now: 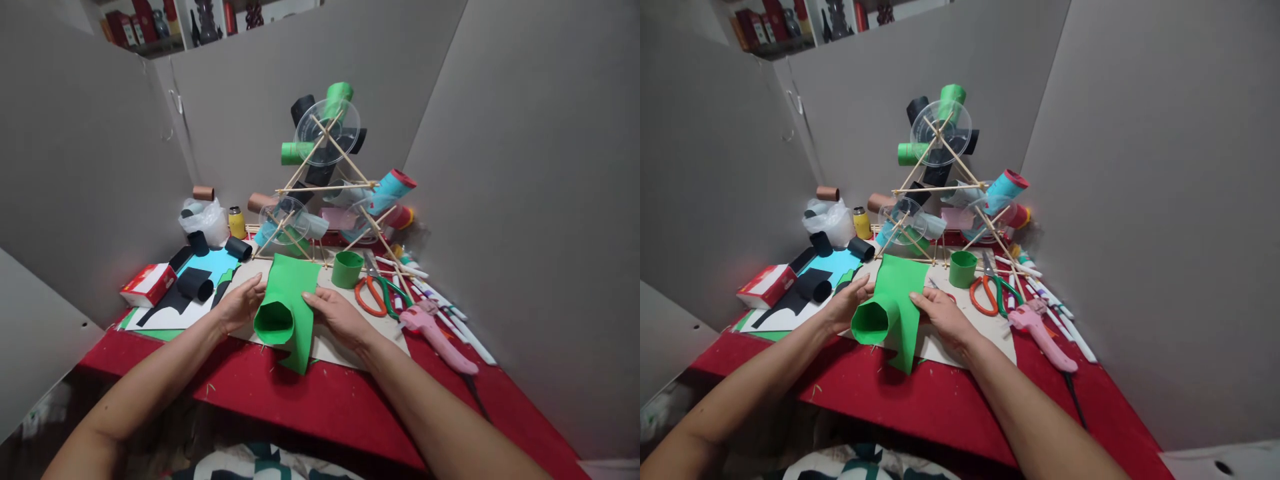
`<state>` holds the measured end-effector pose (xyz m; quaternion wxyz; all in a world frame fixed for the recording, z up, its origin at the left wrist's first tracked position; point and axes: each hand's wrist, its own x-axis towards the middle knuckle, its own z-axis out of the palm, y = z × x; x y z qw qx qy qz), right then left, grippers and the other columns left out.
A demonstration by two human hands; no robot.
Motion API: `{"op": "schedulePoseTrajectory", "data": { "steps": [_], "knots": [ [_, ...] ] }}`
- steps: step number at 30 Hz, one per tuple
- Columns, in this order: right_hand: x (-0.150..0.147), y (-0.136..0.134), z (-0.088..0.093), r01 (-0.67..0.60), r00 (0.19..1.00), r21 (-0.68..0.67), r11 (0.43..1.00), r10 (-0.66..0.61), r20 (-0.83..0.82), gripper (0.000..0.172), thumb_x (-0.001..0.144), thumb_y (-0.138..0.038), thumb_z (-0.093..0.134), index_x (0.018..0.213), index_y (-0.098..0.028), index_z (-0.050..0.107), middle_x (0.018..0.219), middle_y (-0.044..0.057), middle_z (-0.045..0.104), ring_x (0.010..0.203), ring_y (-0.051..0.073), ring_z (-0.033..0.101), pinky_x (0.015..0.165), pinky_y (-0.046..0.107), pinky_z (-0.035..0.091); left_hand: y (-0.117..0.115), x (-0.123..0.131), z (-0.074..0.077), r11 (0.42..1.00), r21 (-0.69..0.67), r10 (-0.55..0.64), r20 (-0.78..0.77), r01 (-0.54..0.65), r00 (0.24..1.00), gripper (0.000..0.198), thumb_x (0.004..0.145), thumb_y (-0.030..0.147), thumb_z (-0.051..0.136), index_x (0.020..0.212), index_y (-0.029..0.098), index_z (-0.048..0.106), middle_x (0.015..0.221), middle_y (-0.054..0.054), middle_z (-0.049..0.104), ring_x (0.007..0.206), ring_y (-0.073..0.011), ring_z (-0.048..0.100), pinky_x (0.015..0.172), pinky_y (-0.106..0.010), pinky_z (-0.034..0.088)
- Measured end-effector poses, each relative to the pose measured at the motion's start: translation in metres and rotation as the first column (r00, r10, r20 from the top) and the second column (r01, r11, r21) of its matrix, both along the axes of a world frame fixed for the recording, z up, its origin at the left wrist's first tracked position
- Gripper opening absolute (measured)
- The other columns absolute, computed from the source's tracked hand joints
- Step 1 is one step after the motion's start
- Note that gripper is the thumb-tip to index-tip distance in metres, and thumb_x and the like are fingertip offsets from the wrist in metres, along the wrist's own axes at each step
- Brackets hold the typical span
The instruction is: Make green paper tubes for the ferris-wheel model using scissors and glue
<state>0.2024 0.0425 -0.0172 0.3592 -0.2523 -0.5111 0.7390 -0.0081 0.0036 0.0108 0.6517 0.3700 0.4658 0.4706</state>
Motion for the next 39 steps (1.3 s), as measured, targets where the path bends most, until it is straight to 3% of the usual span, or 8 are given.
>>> {"op": "schedulePoseTrajectory", "data": {
  "steps": [5,8,11,15,19,24,31,39],
  "knots": [
    [0.006,0.004,0.004,0.01,1.0,-0.021,1.0,-0.01,-0.017,0.031,0.067,-0.046,0.08,0.076,-0.018,0.07,0.072,0.003,0.074,0.065,0.017,0.066,0.067,0.03,0.054,0.022,-0.019,-0.015,0.964,0.058,0.265,-0.091,-0.261,0.96,0.036,0.091,0.048,0.059,0.093,0.013,0.068,0.089,-0.009,0.071,0.08,-0.0187,0.068,0.073,-0.031,0.056],
    [0.009,0.007,0.006,0.048,0.999,-0.009,0.999,-0.048,-0.026,0.034,0.066,-0.052,0.077,0.077,-0.021,0.07,0.077,0.005,0.075,0.075,0.024,0.069,0.071,0.035,0.055,0.035,-0.039,-0.025,0.91,0.065,0.414,-0.118,-0.409,0.902,0.034,0.094,0.035,0.059,0.121,0.015,0.059,0.119,-0.01,0.063,0.1,-0.0219,0.064,0.084,-0.042,0.056],
    [0.012,0.008,0.011,0.061,0.998,0.004,0.998,-0.061,-0.008,0.042,0.067,-0.06,0.07,0.085,-0.023,0.072,0.084,0.008,0.076,0.089,0.031,0.069,0.074,0.041,0.056,0.04,-0.051,-0.029,0.882,0.068,0.471,-0.113,-0.466,0.875,0.036,0.094,0.033,0.06,0.125,0.016,0.057,0.125,-0.01,0.06,0.106,-0.0238,0.063,0.088,-0.045,0.055],
    [0.014,0.006,0.013,0.061,0.998,0.022,0.998,-0.061,0.028,0.038,0.068,-0.058,0.07,0.088,-0.025,0.073,0.088,0.008,0.077,0.097,0.032,0.068,0.079,0.044,0.056,0.033,-0.045,-0.026,0.915,0.071,0.402,-0.054,-0.398,0.914,0.035,0.094,0.033,0.06,0.124,0.016,0.057,0.123,-0.01,0.061,0.103,-0.0228,0.064,0.086,-0.043,0.055],
    [0.01,0.003,0.005,0.03,0.997,0.023,0.999,-0.032,0.068,0.03,0.064,-0.047,0.08,0.082,-0.024,0.073,0.084,0.005,0.077,0.084,0.028,0.07,0.079,0.04,0.056,0.02,-0.024,-0.02,0.99,0.009,0.139,0.037,-0.139,0.99,0.03,0.091,0.037,0.061,0.104,0.011,0.068,0.098,-0.013,0.07,0.079,-0.0188,0.068,0.07,-0.032,0.056],
    [0.003,0.004,-0.007,-0.04,0.991,0.0,0.999,0.039,0.125,0.035,0.07,-0.047,0.08,0.088,-0.018,0.075,0.083,0.007,0.077,0.071,0.021,0.07,0.073,0.034,0.054,0.007,-0.004,-0.02,0.994,-0.042,-0.09,0.128,0.096,0.988,0.046,0.084,0.056,0.064,0.096,0.013,0.072,0.093,-0.012,0.073,0.077,-0.0196,0.069,0.061,-0.027,0.054],
    [0.001,0.008,-0.021,-0.04,0.985,0.011,0.999,0.037,0.166,0.038,0.071,-0.052,0.079,0.089,-0.018,0.074,0.076,0.004,0.076,0.063,0.017,0.066,0.065,0.029,0.052,0.002,0.003,-0.03,0.985,-0.056,-0.15,0.173,0.162,0.973,0.044,0.065,0.05,0.083,0.077,0.011,0.067,0.067,-0.004,0.067,0.059,-0.0135,0.062,0.054,-0.022,0.049],
    [0.005,0.011,-0.015,0.134,0.945,0.166,0.977,-0.177,0.277,0.04,0.075,-0.056,0.074,0.088,-0.019,0.069,0.065,-0.001,0.065,0.05,0.011,0.056,0.047,0.023,0.047,0.006,0.005,-0.036,0.997,-0.073,-0.014,0.193,0.028,0.981,0.027,0.08,0.037,0.074,0.079,0.013,0.062,0.065,-0.002,0.065,0.055,-0.0131,0.061,0.056,-0.025,0.051]
  ]
}}
